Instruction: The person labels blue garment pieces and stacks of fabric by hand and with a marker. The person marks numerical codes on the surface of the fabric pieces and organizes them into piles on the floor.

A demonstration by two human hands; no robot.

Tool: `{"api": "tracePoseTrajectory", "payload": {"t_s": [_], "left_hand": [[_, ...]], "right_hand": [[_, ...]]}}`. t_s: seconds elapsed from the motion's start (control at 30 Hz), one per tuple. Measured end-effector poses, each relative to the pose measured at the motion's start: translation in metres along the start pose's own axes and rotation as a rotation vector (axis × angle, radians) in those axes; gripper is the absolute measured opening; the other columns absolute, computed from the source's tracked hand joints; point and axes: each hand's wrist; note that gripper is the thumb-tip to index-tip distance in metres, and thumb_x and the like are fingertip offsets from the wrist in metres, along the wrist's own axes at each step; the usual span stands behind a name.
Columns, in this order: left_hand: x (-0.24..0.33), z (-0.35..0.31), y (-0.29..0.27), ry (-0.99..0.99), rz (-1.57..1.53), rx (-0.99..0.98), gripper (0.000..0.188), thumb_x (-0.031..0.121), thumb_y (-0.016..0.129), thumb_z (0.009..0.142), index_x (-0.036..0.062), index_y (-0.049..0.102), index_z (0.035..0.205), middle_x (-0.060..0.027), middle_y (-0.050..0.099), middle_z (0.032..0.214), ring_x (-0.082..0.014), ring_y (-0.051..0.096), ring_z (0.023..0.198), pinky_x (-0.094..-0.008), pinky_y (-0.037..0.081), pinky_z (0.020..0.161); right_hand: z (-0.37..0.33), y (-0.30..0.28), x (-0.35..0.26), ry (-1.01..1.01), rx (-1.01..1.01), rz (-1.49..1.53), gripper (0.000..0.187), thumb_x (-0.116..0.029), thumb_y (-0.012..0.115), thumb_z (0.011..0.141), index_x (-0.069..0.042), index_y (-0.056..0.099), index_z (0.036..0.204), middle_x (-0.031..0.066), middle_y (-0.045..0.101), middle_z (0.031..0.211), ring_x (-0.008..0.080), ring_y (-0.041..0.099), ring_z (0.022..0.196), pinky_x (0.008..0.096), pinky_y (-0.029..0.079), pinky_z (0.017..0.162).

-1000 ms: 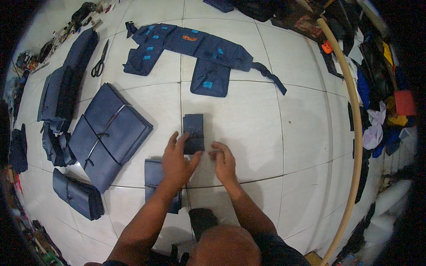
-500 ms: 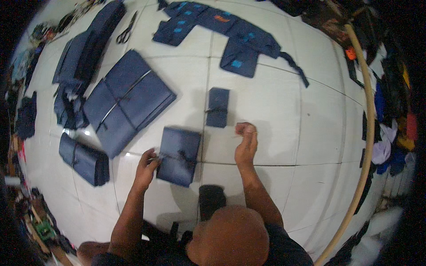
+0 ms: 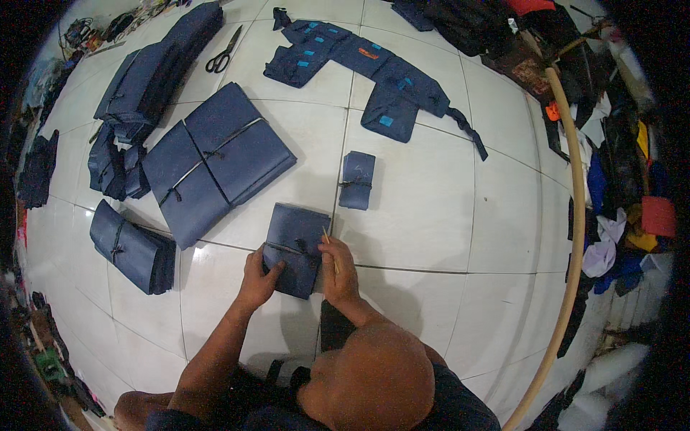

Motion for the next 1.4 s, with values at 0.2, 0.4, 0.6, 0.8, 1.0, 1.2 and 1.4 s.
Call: {"api": "tracePoseTrajectory", "payload": {"t_s": [0.2,0.4,0.6,0.8,1.0,1.2,1.4], "left_hand": [[-0.012,-0.002,0.023,0.051,0.044,0.057,0.069,0.023,0.072,0.085,-0.0056,0.041,0.141,-0.0246,0.054,0.117,-0.0393,0.050,0.113,-0.0489,0.040,0.097],[-0.008,-0.013,0.026,0.032,-0.077,0.085,0.056,0.026,0.073,0.082,-0.0015,0.051,0.125,-0.0268,0.056,0.113,-0.0440,0.048,0.113,-0.0520,0.039,0.096],[0.006,-0.017,0.012,-0.124,-0.061,0.020,0.065,0.028,0.071,0.085,-0.0056,0.047,0.135,-0.0270,0.056,0.122,-0.0389,0.053,0.117,-0.0459,0.042,0.101],[0.000,-0.008,0.012,-0.196,-0.395,-0.046,0.065,0.029,0.074,0.080,-0.0097,0.055,0.129,-0.0277,0.068,0.100,-0.0376,0.068,0.090,-0.0435,0.054,0.082],[0.009,0.002,0.001,-0.252,-0.339,-0.049,0.057,0.024,0.072,0.077,-0.0111,0.060,0.121,-0.0268,0.070,0.101,-0.0344,0.070,0.085,-0.0399,0.056,0.077],[0.007,0.019,-0.033,-0.335,-0.449,-0.282,0.056,0.018,0.068,0.087,-0.0035,0.050,0.136,-0.0180,0.065,0.120,-0.0263,0.066,0.101,-0.0358,0.052,0.090],[0.000,0.022,-0.042,-0.294,-0.431,-0.326,0.064,0.025,0.067,0.087,-0.0063,0.045,0.139,-0.0209,0.061,0.128,-0.0274,0.060,0.115,-0.0355,0.047,0.099]], "right_hand": [[-0.027,0.011,0.016,0.069,-0.029,-0.069,0.023,-0.017,0.044,0.105,0.000,0.047,0.119,0.0258,0.043,0.137,0.0390,0.045,0.129,0.0465,0.034,0.110],[-0.033,0.027,0.026,0.069,0.040,-0.055,0.028,-0.020,0.040,0.106,0.002,0.044,0.123,0.0280,0.040,0.141,0.0398,0.041,0.133,0.0470,0.032,0.112],[-0.035,0.027,0.031,0.090,0.012,0.054,0.034,-0.021,0.039,0.107,0.003,0.039,0.130,0.0258,0.037,0.145,0.0353,0.039,0.136,0.0457,0.031,0.114],[-0.042,0.035,0.025,0.256,0.057,0.161,0.037,-0.025,0.036,0.108,0.002,0.036,0.134,0.0250,0.036,0.145,0.0346,0.036,0.138,0.0446,0.026,0.116],[-0.050,0.046,0.031,0.246,0.080,0.190,0.038,-0.026,0.034,0.109,0.002,0.036,0.134,0.0257,0.036,0.146,0.0341,0.036,0.137,0.0445,0.026,0.115],[-0.052,0.037,0.017,0.114,0.099,0.176,0.037,-0.023,0.034,0.108,0.003,0.040,0.134,0.0248,0.045,0.141,0.0344,0.044,0.133,0.0441,0.030,0.114],[-0.012,0.015,0.002,0.023,-0.013,0.096,0.029,-0.013,0.037,0.107,0.001,0.048,0.129,0.0167,0.057,0.130,0.0231,0.054,0.122,0.0366,0.039,0.107]]}}
Point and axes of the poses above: each hand's wrist, its own z-axis towards the middle knuckle, its own y-axis out of the palm, x = y × z
